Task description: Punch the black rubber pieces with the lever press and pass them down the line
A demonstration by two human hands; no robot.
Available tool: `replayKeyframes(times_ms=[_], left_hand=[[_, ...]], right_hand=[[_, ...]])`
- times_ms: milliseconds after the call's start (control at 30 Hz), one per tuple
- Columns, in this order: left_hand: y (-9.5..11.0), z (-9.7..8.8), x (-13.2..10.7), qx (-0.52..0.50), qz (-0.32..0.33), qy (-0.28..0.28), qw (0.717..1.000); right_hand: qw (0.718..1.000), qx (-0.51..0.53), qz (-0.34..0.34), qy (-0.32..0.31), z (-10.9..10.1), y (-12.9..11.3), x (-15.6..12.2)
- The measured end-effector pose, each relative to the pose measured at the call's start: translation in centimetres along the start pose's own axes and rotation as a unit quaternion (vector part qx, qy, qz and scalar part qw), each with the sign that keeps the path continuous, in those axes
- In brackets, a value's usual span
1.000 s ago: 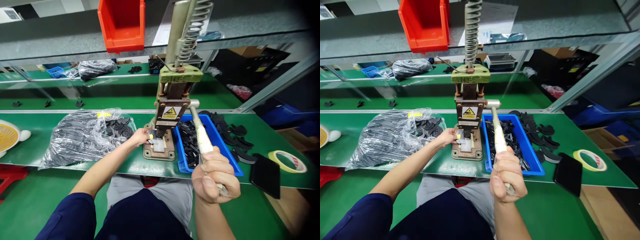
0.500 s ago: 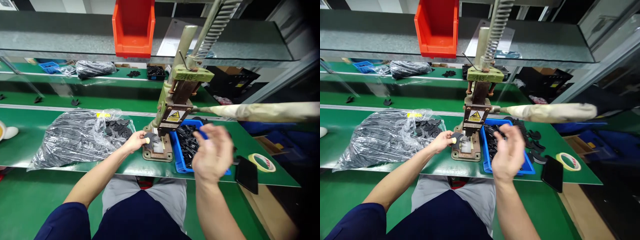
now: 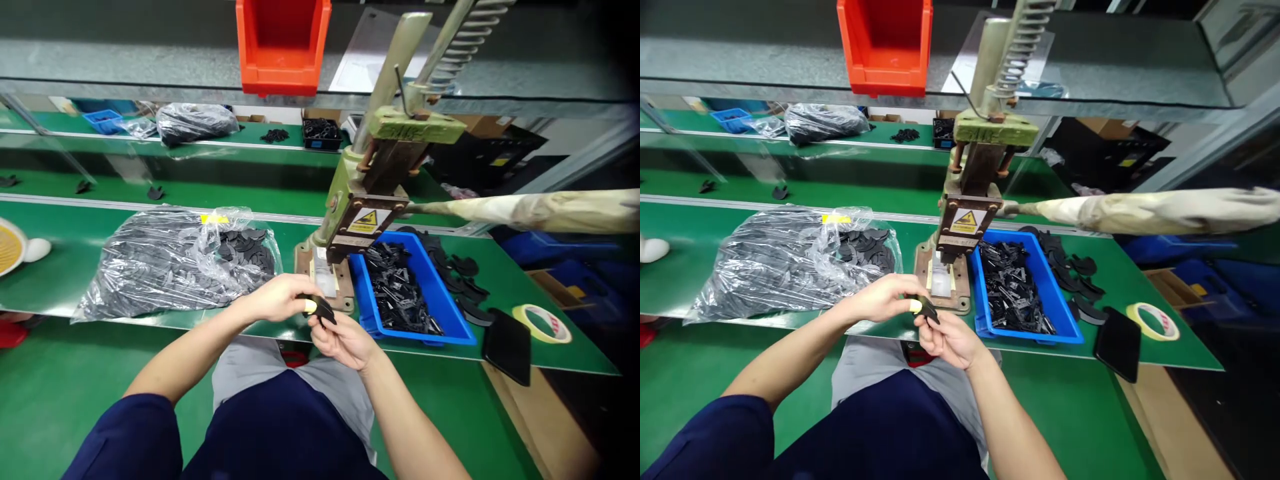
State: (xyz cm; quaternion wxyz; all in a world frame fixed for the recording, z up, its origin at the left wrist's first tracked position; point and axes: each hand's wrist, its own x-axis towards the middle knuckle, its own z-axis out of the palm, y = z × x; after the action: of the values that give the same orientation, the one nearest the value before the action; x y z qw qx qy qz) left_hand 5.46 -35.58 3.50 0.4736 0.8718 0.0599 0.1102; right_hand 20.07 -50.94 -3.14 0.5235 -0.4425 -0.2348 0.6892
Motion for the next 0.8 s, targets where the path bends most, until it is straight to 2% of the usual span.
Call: replayKeyframes(times_ms=[133,300,367,467,600,667,733,800], left_hand=[[1.1,0.2,0.0,0.109,0.077,-0.035,0.99],[1.9,0.7,0.1,0.13,0.077,-0.044,0.988],[1.8,0.7,0.2,0.092,0.064,-0.04,0.993],[1.2,0.7,0.3,-0.031,0.006,-0.027,0.999],[-0.5,0.9,0.2,-0.185,-0.109,-0.008,0.977],[-1.9,0.5,0.3,-0.224,-0.141,0.026,0.964],[-3.8,-0.8,0.6,-0.244,-0.167,0.109,0.949],[-6.1,-3.4,1.1,-0.233,-0.193,0.226,0.926]], right_hand=[[0.999,0.0,-0.043,0.029,0.4,1.9,-0.5],[0.993,-0.012,-0.089,0.081,0.9,3.8,-1.1],[0.992,-0.005,-0.093,0.082,1.1,4.1,-1.3],[0.995,0.008,-0.08,0.055,0.9,3.6,-1.6],[0.998,0.013,-0.063,0.027,0.3,2.4,-1.6],[0.996,-0.015,-0.069,0.046,-0.4,2.4,-1.1],[0.981,-0.122,-0.106,0.109,-1.3,3.0,-0.4],[0.923,-0.293,-0.169,0.182,-2.4,4.0,0.5]])
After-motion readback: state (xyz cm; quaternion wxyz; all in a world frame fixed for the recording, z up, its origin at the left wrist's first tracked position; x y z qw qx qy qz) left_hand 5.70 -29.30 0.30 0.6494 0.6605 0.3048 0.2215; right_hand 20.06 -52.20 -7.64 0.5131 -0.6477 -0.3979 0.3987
